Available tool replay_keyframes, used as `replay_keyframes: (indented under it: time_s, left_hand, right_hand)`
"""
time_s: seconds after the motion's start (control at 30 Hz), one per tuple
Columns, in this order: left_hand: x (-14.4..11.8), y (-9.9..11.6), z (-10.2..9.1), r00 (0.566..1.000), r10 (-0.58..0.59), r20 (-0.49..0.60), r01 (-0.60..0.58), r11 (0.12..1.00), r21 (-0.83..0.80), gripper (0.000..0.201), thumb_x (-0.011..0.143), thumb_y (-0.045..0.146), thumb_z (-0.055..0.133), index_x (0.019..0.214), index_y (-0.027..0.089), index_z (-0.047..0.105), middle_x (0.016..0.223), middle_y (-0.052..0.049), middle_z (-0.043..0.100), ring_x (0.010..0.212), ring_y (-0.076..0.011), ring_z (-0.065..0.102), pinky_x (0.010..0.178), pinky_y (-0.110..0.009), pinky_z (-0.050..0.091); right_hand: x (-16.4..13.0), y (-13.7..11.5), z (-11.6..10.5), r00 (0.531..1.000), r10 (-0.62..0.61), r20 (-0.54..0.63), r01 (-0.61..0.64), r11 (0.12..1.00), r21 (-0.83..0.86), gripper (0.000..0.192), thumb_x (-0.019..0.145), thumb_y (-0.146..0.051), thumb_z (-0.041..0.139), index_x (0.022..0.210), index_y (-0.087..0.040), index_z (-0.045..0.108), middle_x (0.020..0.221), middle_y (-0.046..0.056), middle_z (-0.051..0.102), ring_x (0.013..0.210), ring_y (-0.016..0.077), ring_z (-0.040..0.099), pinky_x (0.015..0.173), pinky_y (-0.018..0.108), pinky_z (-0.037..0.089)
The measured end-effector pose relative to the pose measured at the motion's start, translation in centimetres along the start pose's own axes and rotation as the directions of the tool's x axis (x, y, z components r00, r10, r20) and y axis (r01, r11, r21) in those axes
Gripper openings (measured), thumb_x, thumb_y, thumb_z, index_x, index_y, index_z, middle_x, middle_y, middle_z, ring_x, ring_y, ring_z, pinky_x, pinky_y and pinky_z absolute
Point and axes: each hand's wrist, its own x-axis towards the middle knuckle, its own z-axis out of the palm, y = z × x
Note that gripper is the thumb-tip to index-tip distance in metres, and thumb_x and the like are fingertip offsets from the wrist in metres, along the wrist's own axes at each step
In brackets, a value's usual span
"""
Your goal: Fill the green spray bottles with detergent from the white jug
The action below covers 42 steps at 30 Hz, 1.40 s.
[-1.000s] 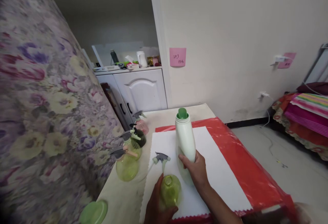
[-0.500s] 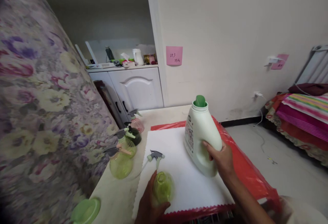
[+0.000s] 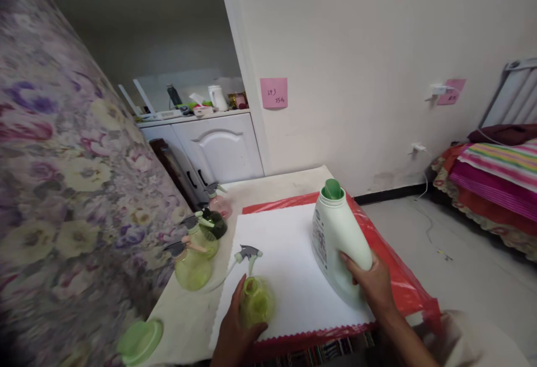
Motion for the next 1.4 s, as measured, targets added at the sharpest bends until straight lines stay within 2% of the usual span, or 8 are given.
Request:
replay_keyframes:
  time_s: [0.13, 0.33, 0.5, 0.63, 0.93, 1.13, 1.3, 1.4]
  left_hand:
    - [-0.1, 1.1, -0.2, 0.999, -0.036, 0.001, 0.036, 0.999, -0.020, 0.096, 0.057, 0.014, 0.071, 0.144, 0.021, 0.030, 0.148, -0.010, 0.043, 0.137, -0.0290, 0.038, 0.114, -0.043, 0.030]
    - [-0.2, 1.5, -0.1, 1.000, 0.023, -0.004, -0.023, 1.000, -0.019, 0.088, 0.062, 0.020, 0.071, 0.141, 0.020, 0.034, 0.147, -0.011, 0.044, 0.137, -0.0285, 0.037, 0.116, -0.044, 0.026]
    - [1.0, 3.3, 1.7, 0.992, 0.086, -0.097, -0.093, 0.993, -0.079, 0.087, 0.063, 0.026, 0.073, 0.141, 0.021, 0.034, 0.145, -0.011, 0.046, 0.134, -0.0297, 0.041, 0.113, -0.046, 0.030]
    - [3.0, 4.5, 3.2, 0.993, 0.089, -0.071, -0.097, 0.989, -0.112, 0.086, 0.065, 0.028, 0.074, 0.141, 0.019, 0.035, 0.146, -0.012, 0.044, 0.137, -0.0293, 0.037, 0.114, -0.044, 0.028]
    - [4.4, 2.5, 4.5, 0.998, 0.059, -0.001, -0.059, 0.995, -0.082, 0.090, 0.068, 0.027, 0.073, 0.145, 0.018, 0.027, 0.151, -0.013, 0.038, 0.140, -0.0258, 0.033, 0.116, -0.041, 0.024]
    - [4.3, 2.8, 4.4, 0.999, 0.047, 0.002, -0.047, 0.995, -0.089, 0.095, 0.064, 0.024, 0.075, 0.145, 0.019, 0.025, 0.151, -0.012, 0.037, 0.141, -0.0266, 0.030, 0.116, -0.042, 0.023]
    - [4.3, 3.0, 4.4, 0.999, 0.035, -0.010, -0.036, 0.992, -0.124, 0.094, 0.064, 0.023, 0.075, 0.144, 0.018, 0.026, 0.151, -0.015, 0.036, 0.140, -0.0287, 0.031, 0.115, -0.044, 0.024]
    - [4.3, 2.8, 4.1, 0.998, 0.051, -0.026, -0.055, 0.982, -0.178, 0.094, 0.065, 0.027, 0.074, 0.145, 0.017, 0.024, 0.150, -0.016, 0.036, 0.140, -0.0297, 0.032, 0.114, -0.045, 0.027]
  right_hand:
    - [-0.1, -0.7, 0.0, 1.000, 0.014, 0.009, -0.014, 1.000, -0.003, 0.030, 0.061, -0.045, 0.072, 0.064, -0.019, 0.059, 0.035, -0.006, 0.050, 0.036, 0.0155, 0.047, 0.039, 0.028, 0.039]
    - [-0.4, -1.0, 0.1, 0.999, 0.032, -0.003, -0.032, 0.999, 0.014, 0.029, 0.059, -0.044, 0.072, 0.067, -0.019, 0.060, 0.035, -0.007, 0.051, 0.035, 0.0156, 0.047, 0.038, 0.028, 0.039]
    - [-0.6, -1.5, 0.1, 0.999, 0.021, -0.034, -0.019, 0.998, 0.057, 0.028, 0.059, -0.044, 0.072, 0.066, -0.020, 0.059, 0.035, -0.007, 0.049, 0.035, 0.0146, 0.046, 0.038, 0.027, 0.039]
    - [-0.5, -1.3, 0.0, 1.000, 0.013, 0.009, -0.013, 0.999, 0.044, 0.031, 0.060, -0.045, 0.073, 0.069, -0.019, 0.059, 0.037, -0.006, 0.051, 0.036, 0.0156, 0.047, 0.038, 0.028, 0.040]
    - [-0.4, -1.0, -0.1, 0.999, 0.034, 0.018, -0.034, 0.999, 0.011, 0.032, 0.059, -0.047, 0.073, 0.068, -0.020, 0.060, 0.037, -0.006, 0.051, 0.037, 0.0155, 0.047, 0.038, 0.028, 0.038]
    - [-0.5, -0.9, -0.4, 0.998, 0.016, 0.054, -0.015, 1.000, -0.007, 0.035, 0.062, -0.050, 0.073, 0.069, -0.018, 0.060, 0.039, -0.006, 0.051, 0.039, 0.0156, 0.048, 0.039, 0.027, 0.038]
    - [-0.4, -1.2, -0.7, 0.997, -0.039, 0.067, 0.040, 0.999, -0.009, 0.044, 0.058, -0.051, 0.076, 0.082, -0.015, 0.064, 0.048, -0.002, 0.062, 0.047, 0.0190, 0.056, 0.044, 0.028, 0.043]
    - [-0.1, -1.1, -0.9, 0.995, -0.028, 0.098, 0.027, 1.000, 0.007, 0.044, 0.058, -0.051, 0.076, 0.080, -0.015, 0.064, 0.050, 0.000, 0.066, 0.050, 0.0206, 0.059, 0.047, 0.029, 0.045]
